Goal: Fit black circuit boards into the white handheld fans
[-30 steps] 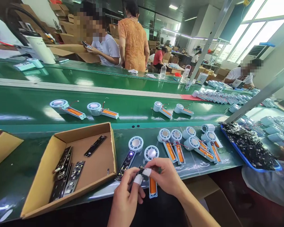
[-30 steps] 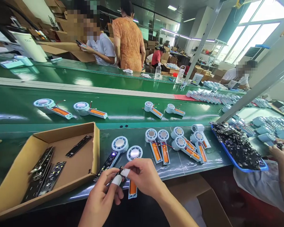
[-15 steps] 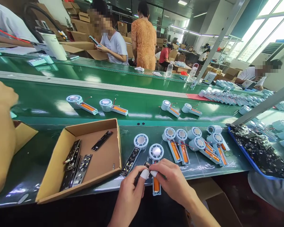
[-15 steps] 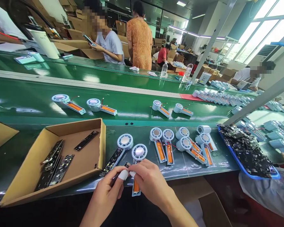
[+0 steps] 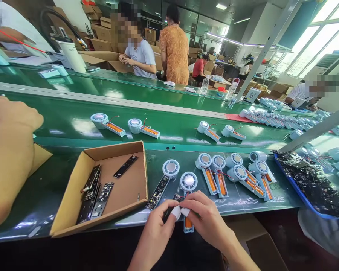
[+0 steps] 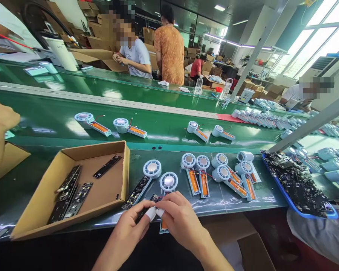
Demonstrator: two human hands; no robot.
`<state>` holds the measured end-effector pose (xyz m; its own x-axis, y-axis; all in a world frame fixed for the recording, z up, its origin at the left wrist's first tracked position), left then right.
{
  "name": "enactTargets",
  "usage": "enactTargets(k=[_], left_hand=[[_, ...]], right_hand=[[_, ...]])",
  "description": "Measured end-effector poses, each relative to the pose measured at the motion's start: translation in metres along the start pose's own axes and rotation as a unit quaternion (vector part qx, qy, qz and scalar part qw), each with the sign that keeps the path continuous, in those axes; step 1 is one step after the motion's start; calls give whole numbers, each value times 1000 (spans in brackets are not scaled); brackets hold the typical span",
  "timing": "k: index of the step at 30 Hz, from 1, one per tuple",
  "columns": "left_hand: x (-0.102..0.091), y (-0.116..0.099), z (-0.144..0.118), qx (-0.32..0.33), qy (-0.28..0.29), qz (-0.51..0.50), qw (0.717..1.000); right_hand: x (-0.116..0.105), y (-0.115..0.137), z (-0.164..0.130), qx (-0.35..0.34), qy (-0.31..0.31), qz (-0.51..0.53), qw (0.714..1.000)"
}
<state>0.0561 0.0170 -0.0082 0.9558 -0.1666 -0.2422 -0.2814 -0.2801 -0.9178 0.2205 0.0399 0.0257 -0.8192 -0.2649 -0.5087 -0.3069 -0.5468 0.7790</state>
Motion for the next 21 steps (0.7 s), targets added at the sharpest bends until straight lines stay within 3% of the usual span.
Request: enactTargets(k=[6, 10, 14, 17, 21], left_hand=[[-1, -9, -7, 40, -66, 71, 995], [2, -10, -12, 42, -102, 62, 992], [6, -3, -14, 34, -160, 55, 985], [6, 2, -15, 76, -154, 106, 979], [4, 5, -15, 139, -194, 153, 959]], right_hand=[[3, -1, 3, 29, -7, -9, 999], [6, 0, 7, 32, -46, -51, 997], [8, 4, 11, 37, -46, -106, 993], [9, 9, 13, 37, -35, -136, 989], [13, 12, 13, 22, -24, -186, 982]])
Point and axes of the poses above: each hand's wrist, its own z-axis towards the middle knuckle, its own x-axis out of the palm, y = z × x, the point moved 1 cm from there along z, towards the middle knuckle, and after that the axes turned 14 degrees about z, right-handed, at the moved point
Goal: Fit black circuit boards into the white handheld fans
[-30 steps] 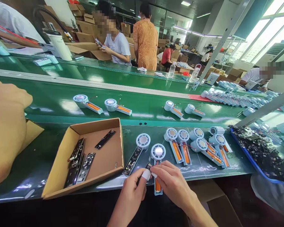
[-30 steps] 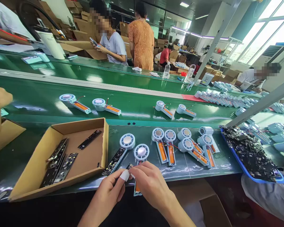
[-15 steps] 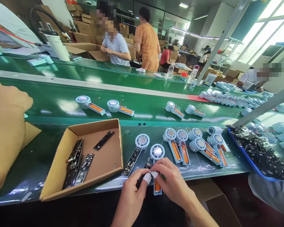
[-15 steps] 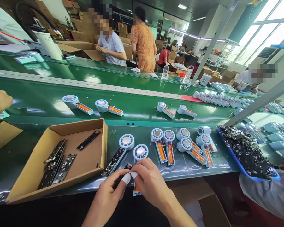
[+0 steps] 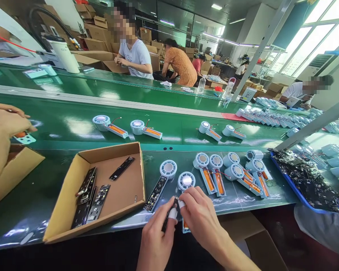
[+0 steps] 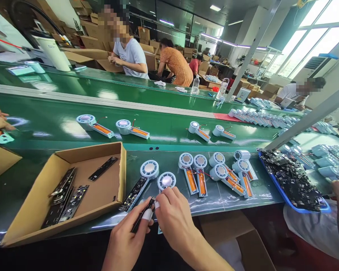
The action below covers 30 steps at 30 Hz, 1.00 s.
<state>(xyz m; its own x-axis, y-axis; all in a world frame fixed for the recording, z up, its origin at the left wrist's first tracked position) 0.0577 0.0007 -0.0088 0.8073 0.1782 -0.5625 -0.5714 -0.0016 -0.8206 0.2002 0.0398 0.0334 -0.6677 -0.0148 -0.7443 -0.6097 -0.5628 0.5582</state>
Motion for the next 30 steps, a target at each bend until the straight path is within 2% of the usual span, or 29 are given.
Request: enactTargets(k=[4, 9, 12, 18, 20, 22, 24, 26, 28, 30], left_hand=[[-4, 0, 5, 27, 0, -11, 1000], [-17, -4, 16, 2, 88, -48, 995], [-23, -5, 21, -7, 129, -75, 989], [-24, 3, 23, 7, 116, -21, 993], [-24, 7, 23, 16, 102, 7, 995], [-24, 10, 23, 21, 90, 42, 995], [-24, 11, 23, 38, 89, 83, 992], [-22, 10, 23, 69, 93, 118, 986], [-20, 9, 23, 108, 91, 147, 979], [-18, 8, 23, 143, 90, 180, 969]], right_hand=[[-3, -5, 1, -3, 19, 21, 1000], [-15, -17, 7, 26, 66, 167, 983], [-14, -18, 8, 17, 76, 192, 978], [-10, -15, 2, 10, -21, 187, 982], [-19, -19, -6, 40, -79, 187, 978], [-30, -24, -15, 103, -118, 187, 970], [-38, -28, -24, 174, -95, 192, 961], [-38, -30, -28, 219, -36, 207, 953], [-34, -29, -27, 212, -3, 220, 952], [-27, -26, -23, 158, -18, 220, 962]])
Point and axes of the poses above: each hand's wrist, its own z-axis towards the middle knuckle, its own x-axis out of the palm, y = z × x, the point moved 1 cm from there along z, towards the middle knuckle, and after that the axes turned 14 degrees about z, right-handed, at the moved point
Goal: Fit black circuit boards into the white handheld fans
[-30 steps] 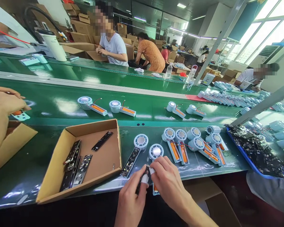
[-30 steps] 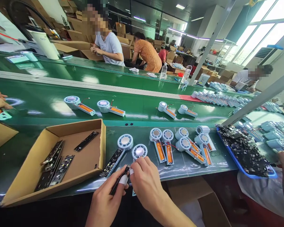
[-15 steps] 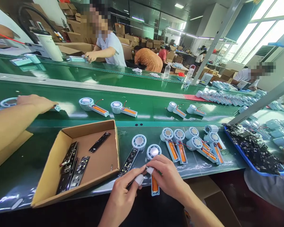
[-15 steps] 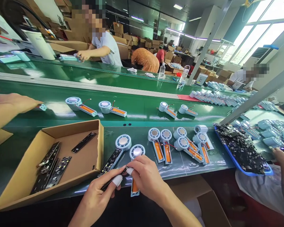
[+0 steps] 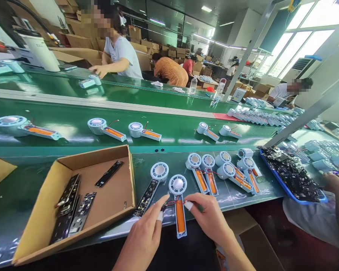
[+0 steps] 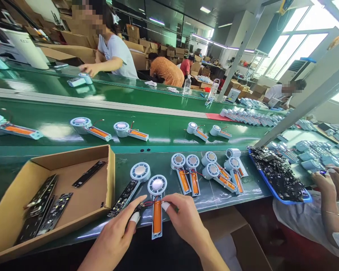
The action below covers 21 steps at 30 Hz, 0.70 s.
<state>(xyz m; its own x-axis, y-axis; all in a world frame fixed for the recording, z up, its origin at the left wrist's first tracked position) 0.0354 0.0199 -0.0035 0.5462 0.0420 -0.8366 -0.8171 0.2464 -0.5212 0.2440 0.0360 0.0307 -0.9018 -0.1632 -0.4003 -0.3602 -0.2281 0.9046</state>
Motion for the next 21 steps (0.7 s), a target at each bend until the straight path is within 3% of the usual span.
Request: enactTargets(k=[3, 7, 11, 15, 21], left_hand=[[1, -2, -2, 34, 31, 82, 996], [0, -5, -7, 45, 54, 191, 979], [1, -6, -7, -13, 1, 89, 996], [6, -6, -6, -113, -40, -36, 992], [7, -15, -8, -49, -132, -50, 989]], right_hand=[[14, 4, 8, -78, -24, 17, 997], [28, 10, 17, -41, -41, 91, 994], [34, 13, 20, -16, -34, 117, 992], [37, 10, 17, -68, -22, 24, 997], [39, 16, 14, -98, 2, -159, 982]])
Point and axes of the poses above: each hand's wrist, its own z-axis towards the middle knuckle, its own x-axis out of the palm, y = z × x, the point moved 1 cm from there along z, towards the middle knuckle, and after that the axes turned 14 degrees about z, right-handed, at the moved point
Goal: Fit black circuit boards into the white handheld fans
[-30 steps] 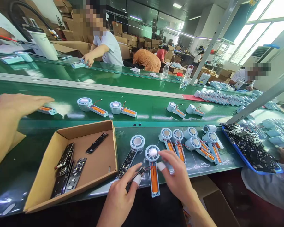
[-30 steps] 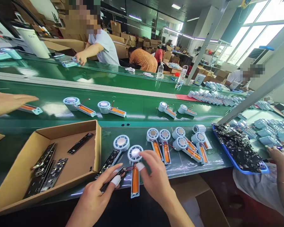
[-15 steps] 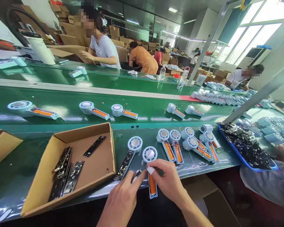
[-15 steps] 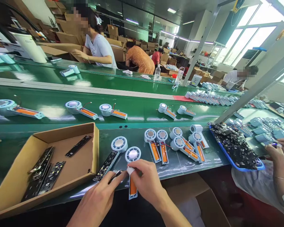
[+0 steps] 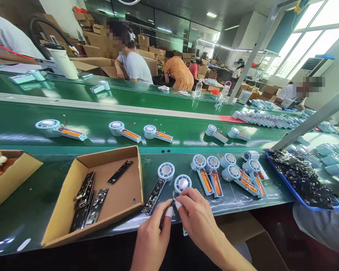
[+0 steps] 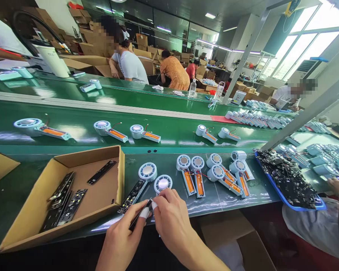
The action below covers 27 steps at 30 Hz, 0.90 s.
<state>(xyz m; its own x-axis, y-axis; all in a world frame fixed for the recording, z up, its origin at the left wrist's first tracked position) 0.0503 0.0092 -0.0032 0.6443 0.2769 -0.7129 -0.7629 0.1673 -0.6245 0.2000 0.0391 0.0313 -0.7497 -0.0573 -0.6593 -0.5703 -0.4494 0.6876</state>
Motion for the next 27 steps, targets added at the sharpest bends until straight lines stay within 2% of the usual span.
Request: enactTargets(k=[4, 8, 10, 15, 19, 23, 27], left_hand=[[3, -4, -7, 73, -74, 53, 993], [13, -4, -16, 152, -160, 128, 967], [16, -4, -18, 172, -181, 150, 957], [12, -3, -13, 164, -157, 116, 967], [9, -3, -10, 177, -153, 121, 965], [8, -1, -8, 183, -147, 104, 966], [9, -1, -10, 194, -152, 119, 962]], right_hand=[[3, 6, 0, -9, 6, -43, 999], [12, 8, -6, -46, -24, -116, 992], [13, 6, -7, -47, -37, -107, 992], [3, -1, 1, -45, 2, -25, 999], [2, 1, -1, -85, -2, -95, 992], [6, 1, -5, -114, -10, -101, 988], [7, 1, -6, -94, 9, -140, 986]])
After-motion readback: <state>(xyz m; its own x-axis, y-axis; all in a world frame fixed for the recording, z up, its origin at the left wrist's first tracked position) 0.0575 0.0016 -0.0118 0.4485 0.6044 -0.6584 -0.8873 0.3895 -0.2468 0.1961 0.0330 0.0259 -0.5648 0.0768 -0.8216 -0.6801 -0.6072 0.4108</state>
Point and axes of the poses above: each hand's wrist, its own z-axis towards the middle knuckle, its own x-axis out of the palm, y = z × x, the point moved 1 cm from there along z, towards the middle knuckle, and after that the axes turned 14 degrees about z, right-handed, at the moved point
